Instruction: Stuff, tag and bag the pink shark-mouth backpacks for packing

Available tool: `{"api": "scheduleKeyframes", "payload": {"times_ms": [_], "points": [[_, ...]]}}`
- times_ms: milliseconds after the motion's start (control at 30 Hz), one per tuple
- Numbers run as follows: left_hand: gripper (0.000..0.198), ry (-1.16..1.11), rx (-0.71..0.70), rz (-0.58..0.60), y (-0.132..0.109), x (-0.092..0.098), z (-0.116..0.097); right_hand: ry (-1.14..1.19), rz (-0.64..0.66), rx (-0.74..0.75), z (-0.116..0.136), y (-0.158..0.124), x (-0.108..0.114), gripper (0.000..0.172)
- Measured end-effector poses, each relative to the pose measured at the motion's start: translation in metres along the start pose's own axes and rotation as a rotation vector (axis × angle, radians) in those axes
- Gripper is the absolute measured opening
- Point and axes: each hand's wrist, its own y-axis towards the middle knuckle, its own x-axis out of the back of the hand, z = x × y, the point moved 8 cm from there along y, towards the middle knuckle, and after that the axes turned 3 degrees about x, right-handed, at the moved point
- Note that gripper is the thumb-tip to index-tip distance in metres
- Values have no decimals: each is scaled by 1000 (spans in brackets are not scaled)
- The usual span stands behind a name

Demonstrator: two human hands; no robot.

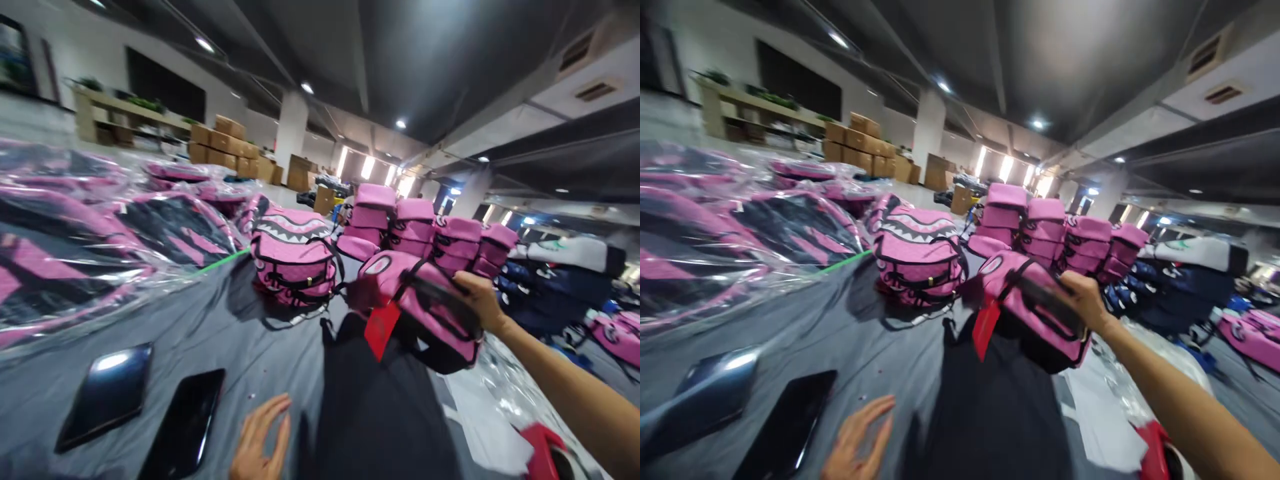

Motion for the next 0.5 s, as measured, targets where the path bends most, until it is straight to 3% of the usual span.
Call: {"api": "scheduleKeyframes", "payload": {"times_ms": [67, 100, 167, 233, 300, 367, 433, 500], "points": [[19, -50, -90, -110, 14, 30, -53, 23, 153, 186, 42, -44, -27, 44], [23, -95, -222, -82, 18, 37, -89, 35, 233, 313, 65, -66, -42, 43], [30, -199, -494, 125, 13, 30, -154, 49, 348, 522, 104, -110, -69, 40], [27, -251, -614, 350, -5, 7, -192, 63, 359, 550, 123, -142, -88, 41], [24, -195, -599, 509, -27, -24, -199, 114, 316, 445, 127, -163, -100, 44], [22, -81, -606, 610, -51, -51, -190, 190, 299, 301, 122, -181, -107, 47], [17, 24, -689, 672, -72, -67, -181, 287, 287, 120, 110, -200, -106, 44], [14, 97, -770, 722, -84, -73, -178, 342, 170, -201, 85, -226, -90, 39]]}}
